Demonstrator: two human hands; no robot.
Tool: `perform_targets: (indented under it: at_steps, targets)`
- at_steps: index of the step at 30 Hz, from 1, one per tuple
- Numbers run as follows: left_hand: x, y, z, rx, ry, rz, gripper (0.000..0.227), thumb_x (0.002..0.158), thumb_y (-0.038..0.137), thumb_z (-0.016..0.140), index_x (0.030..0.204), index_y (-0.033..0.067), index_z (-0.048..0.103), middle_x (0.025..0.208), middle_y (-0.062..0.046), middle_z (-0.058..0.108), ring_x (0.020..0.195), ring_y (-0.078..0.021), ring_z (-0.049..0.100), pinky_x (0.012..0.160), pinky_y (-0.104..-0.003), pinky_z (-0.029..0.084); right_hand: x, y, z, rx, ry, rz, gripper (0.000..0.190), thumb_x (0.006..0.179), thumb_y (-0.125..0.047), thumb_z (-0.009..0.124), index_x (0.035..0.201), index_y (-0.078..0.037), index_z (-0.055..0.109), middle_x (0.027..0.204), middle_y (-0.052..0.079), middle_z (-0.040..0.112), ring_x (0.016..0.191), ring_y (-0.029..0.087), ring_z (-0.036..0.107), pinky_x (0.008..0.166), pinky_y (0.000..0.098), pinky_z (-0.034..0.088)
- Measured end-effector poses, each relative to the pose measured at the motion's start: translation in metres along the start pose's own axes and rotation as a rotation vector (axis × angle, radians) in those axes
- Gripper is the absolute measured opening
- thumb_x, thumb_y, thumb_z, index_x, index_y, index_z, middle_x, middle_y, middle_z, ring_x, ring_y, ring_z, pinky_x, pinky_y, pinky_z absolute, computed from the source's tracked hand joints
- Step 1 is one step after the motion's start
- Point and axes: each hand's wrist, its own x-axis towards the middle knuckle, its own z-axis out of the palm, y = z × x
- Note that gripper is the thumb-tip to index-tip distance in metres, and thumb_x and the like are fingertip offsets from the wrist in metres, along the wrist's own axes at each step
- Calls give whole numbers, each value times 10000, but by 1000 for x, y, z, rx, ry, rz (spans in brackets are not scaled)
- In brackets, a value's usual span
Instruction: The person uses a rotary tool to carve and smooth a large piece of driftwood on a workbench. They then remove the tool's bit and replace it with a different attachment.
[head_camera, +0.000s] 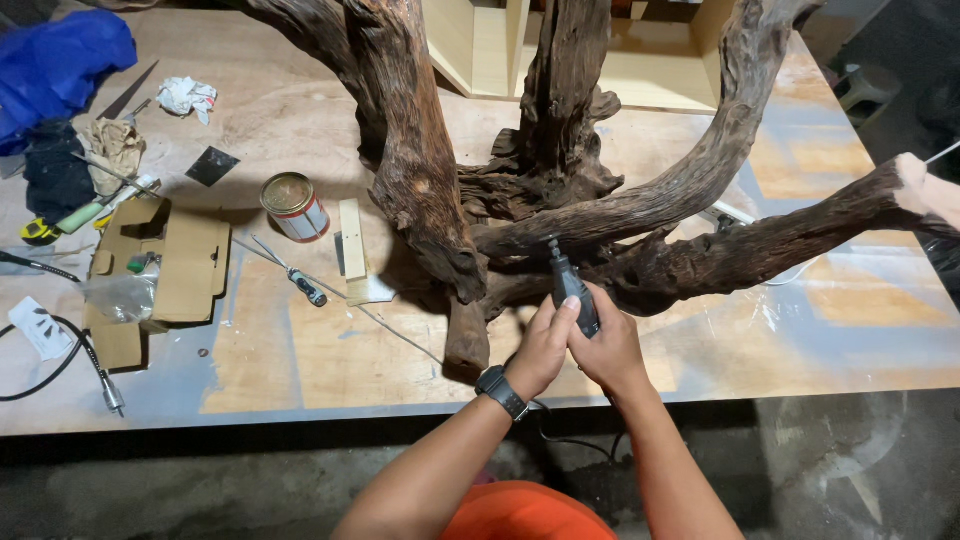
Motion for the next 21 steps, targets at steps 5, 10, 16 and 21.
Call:
perform_targets:
  at_steps: [5, 10, 16, 21]
  targets:
    - [4, -5, 0, 7, -6, 10, 487, 1190, 393, 517, 1493, 26, 619, 1387, -170, 683, 1340, -236, 591, 1211, -522, 461, 4, 7, 3, 0, 1, -1, 414, 884, -324, 766, 1292, -271, 809, 752, 178, 755, 813, 397, 773, 714, 516, 570]
    - [1, -9, -1, -26, 17, 5, 492, 1193, 375, 508, 1503, 4, 605, 1382, -168, 678, 1326, -239, 595, 1215, -513, 454, 10, 21, 12, 13, -8, -36, 392, 890, -316, 772, 1277, -269, 815, 726, 191, 736, 772, 419, 762, 680, 521, 549]
    - [7, -16, -5, 38, -20, 24, 492, 1193, 399, 524, 1496, 22, 615, 1419, -196, 676, 1364, -250, 580, 1216, -535, 451, 5, 12, 9, 42, 16, -13, 416, 880, -301, 770, 1290, -240, 810, 726, 198, 737, 762, 414, 764, 665, 541, 542]
    - [11, -26, -10, -20, -13, 43, 533, 1205, 388, 494, 1548, -13, 562, 1424, -199, 664, 1355, -272, 595, 1212, -534, 455, 10, 14, 12, 29, -5, -74, 415, 872, -290, 779, 1285, -263, 810, 734, 176, 747, 794, 414, 763, 719, 529, 545]
